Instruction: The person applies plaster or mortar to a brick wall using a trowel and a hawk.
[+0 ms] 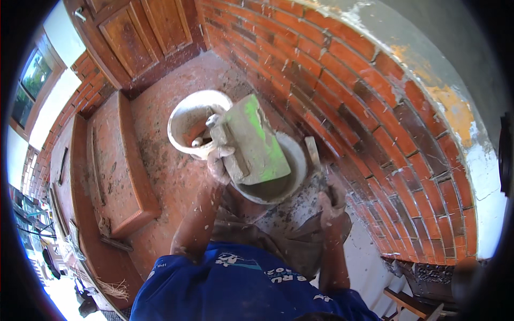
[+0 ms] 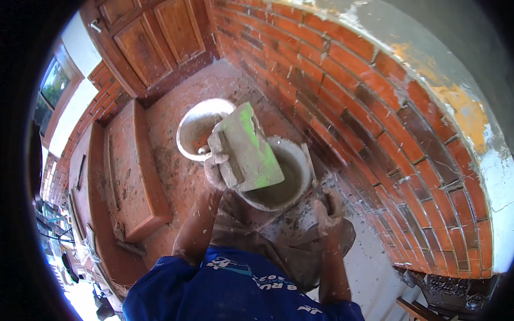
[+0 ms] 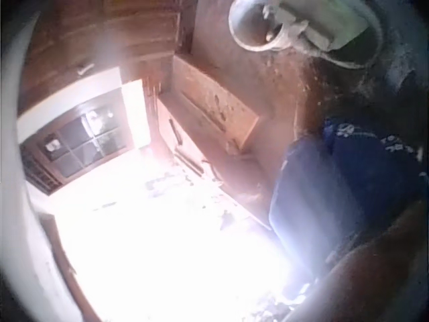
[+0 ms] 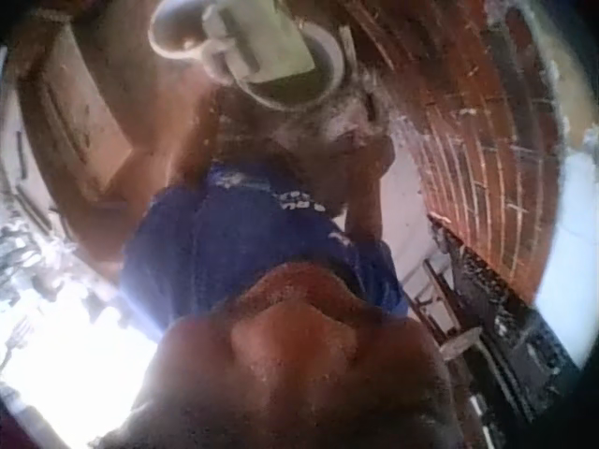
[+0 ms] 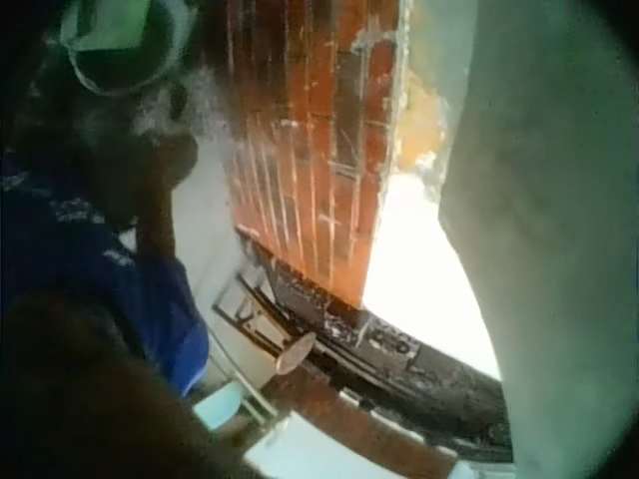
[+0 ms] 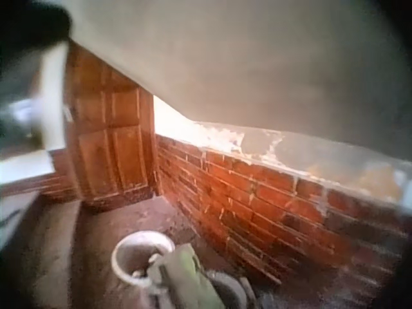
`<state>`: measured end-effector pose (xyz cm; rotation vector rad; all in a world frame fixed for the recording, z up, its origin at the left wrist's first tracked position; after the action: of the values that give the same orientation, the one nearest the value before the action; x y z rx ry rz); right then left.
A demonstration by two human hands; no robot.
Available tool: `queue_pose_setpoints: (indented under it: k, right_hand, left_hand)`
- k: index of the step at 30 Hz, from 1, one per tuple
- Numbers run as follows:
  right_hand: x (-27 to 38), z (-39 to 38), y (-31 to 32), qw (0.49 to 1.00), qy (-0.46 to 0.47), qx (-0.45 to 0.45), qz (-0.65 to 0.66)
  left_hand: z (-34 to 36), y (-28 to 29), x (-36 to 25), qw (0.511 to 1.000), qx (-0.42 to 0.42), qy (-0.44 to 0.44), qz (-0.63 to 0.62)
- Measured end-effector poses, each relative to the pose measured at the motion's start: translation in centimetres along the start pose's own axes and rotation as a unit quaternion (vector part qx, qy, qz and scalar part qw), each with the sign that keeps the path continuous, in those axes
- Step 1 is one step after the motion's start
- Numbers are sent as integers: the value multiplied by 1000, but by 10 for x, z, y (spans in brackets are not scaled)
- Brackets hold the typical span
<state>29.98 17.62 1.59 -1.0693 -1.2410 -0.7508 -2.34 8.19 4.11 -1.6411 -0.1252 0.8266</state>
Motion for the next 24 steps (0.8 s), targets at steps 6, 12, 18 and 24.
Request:
queue_pose_setpoints:
  k: [6,12,18,24]
  right_hand:
    - [118,-21,-79,823,341,63,-450]
    - [129,-30,-128,721,352,69,-593]
    - [154,-13,-173,656,444,-8,-611]
    - [246,58,-190,739,445,-86,-499]
  left_hand:
    - [-11,-6,-34,1000,-2,11,7]
    - [-7,-33,-60,996,56,48,48]
    - [-8,-29,-62,944,159,69,282]
    - [-21,-17,-37,907,218,95,348]
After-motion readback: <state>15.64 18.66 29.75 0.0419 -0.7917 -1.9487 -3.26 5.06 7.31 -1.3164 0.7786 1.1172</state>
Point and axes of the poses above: each hand's wrist, its own z-axis towards the middle knuckle, its own y-axis out of the back of the hand, x = y × z, the point moved 7 cm from there along z, towards the middle knuckle, and after that the axes turned 8 degrees about -z, right-handed, at the moved point
